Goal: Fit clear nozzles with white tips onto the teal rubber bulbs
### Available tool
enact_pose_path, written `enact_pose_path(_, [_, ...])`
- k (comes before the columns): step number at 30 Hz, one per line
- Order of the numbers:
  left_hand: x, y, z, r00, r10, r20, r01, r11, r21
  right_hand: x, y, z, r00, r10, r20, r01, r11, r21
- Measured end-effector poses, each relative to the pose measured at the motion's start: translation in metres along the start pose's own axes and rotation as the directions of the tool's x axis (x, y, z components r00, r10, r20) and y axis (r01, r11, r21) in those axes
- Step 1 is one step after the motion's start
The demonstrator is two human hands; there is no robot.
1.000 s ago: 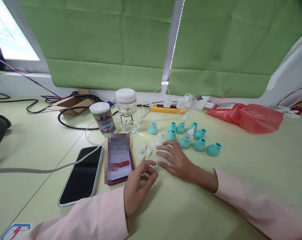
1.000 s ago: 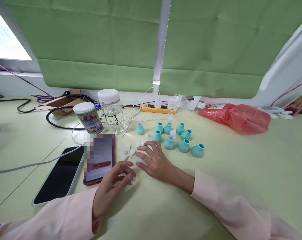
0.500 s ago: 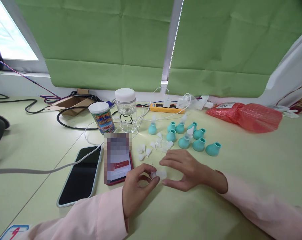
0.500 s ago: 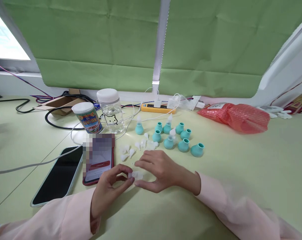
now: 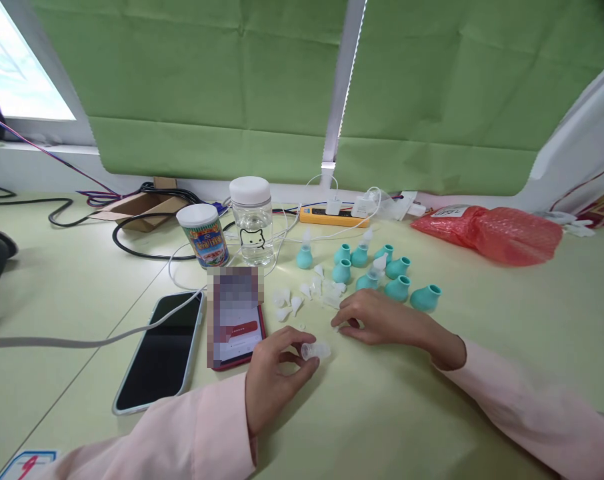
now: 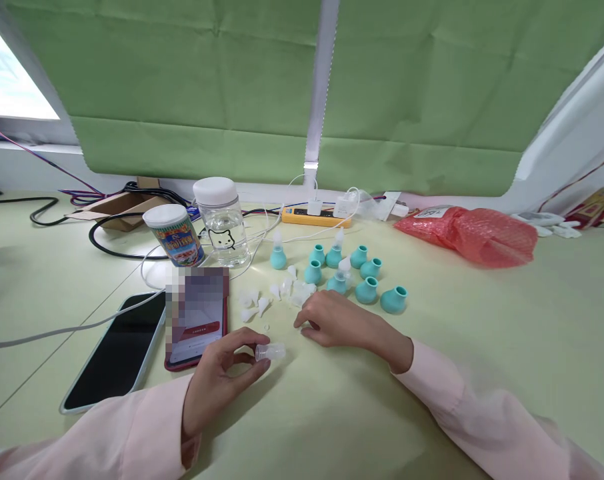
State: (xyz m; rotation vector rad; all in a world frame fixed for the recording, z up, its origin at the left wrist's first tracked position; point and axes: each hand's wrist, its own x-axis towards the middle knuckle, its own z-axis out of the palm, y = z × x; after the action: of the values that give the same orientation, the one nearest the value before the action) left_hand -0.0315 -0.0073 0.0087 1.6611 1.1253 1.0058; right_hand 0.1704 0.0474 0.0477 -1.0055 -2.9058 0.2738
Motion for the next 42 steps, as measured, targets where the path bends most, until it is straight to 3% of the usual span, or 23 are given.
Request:
enact_pose_path(5, [0.000, -0.001, -0.001, 0.999, -0.032, 0.006, 0.032, 0.999, -0.022, 0.002, -0.002, 0.000, 0.998, -0.020, -0.056, 0.022, 0.999, 0.032])
enact_pose_path(11, [0.000, -0.003, 0.001, 0.994, -0.106, -0.027, 0.103, 0.991, -0.090, 0.001, -0.019, -0.001, 0.940, -0.070, -0.334, 0.186, 0.926, 0.328])
enact_pose_path(14, [0.000, -0.004, 0.001, 0.994, -0.110, -0.014, 0.108, 0.989, -0.106, 0.002, -0.026, 0.002, 0.909, -0.066, -0.412, 0.243, 0.886, 0.394])
enact_pose_path(26, [0.000, -0.004, 0.001, 0.997, -0.081, -0.012, 0.079, 0.991, -0.113, 0.004, -0.030, 0.008, 0.900, -0.068, -0.430, 0.248, 0.892, 0.378])
enact_pose_path(37, [-0.001, -0.002, -0.001, 0.998, -0.064, -0.011, 0.062, 0.991, -0.121, 0.003, -0.033, 0.010, 0.882, -0.149, -0.447, 0.259, 0.945, 0.198])
enact_pose_path(42, [-0.002, -0.003, 0.000, 0.999, -0.040, -0.007, 0.039, 0.994, -0.097, 0.001, -0.036, 0.008, 0.908, -0.120, -0.402, 0.222, 0.951, 0.217])
